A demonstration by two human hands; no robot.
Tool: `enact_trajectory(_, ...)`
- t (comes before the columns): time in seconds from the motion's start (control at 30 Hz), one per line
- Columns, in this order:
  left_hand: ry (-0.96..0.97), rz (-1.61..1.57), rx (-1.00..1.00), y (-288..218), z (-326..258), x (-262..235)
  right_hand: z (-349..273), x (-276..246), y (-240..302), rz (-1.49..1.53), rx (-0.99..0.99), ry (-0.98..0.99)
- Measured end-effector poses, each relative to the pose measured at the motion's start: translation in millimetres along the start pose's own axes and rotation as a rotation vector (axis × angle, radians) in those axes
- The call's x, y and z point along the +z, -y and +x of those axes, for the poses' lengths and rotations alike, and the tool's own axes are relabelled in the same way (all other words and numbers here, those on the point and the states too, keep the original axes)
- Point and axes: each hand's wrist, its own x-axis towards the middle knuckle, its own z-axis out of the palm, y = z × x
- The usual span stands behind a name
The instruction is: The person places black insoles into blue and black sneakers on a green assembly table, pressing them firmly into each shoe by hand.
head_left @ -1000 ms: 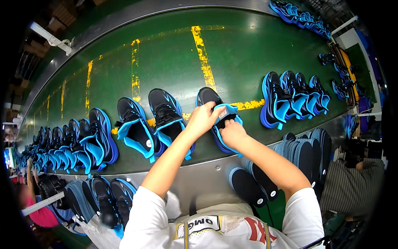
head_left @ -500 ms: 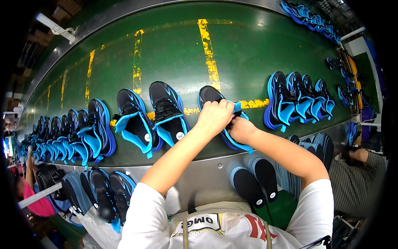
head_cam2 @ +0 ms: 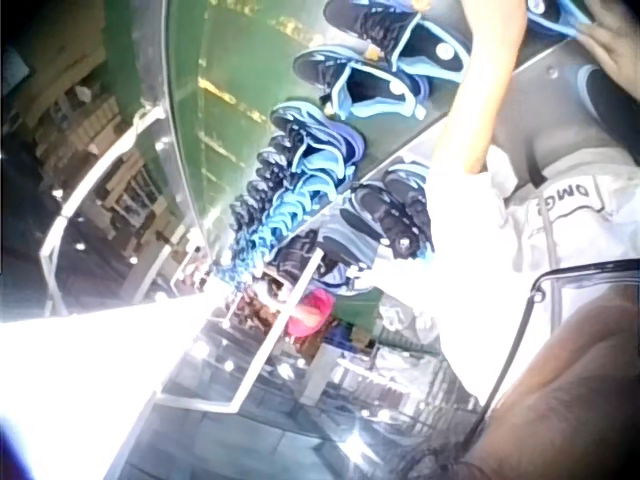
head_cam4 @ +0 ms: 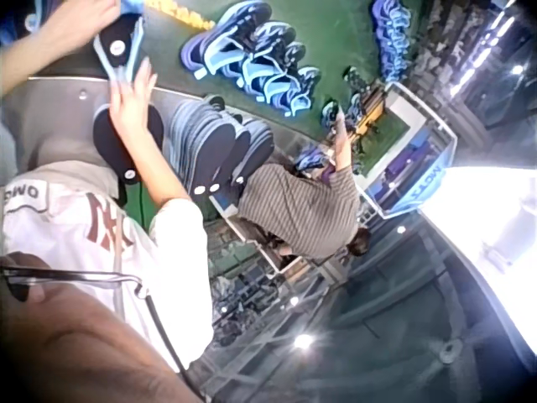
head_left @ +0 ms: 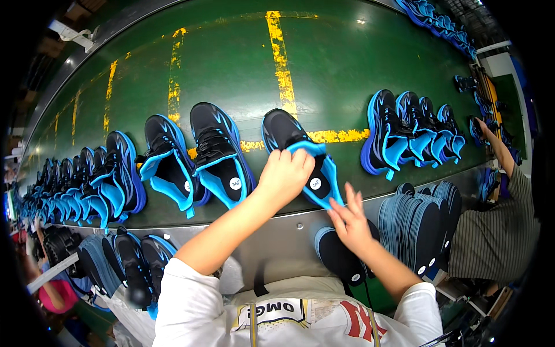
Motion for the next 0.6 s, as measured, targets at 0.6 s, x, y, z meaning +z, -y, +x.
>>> enact_trajectory(0.6, -0.098, -1.358, -0.625, 23.6, 93.4, -39.7, -7.4, -10.1, 8.0, 0.041, -0.037, -0.074)
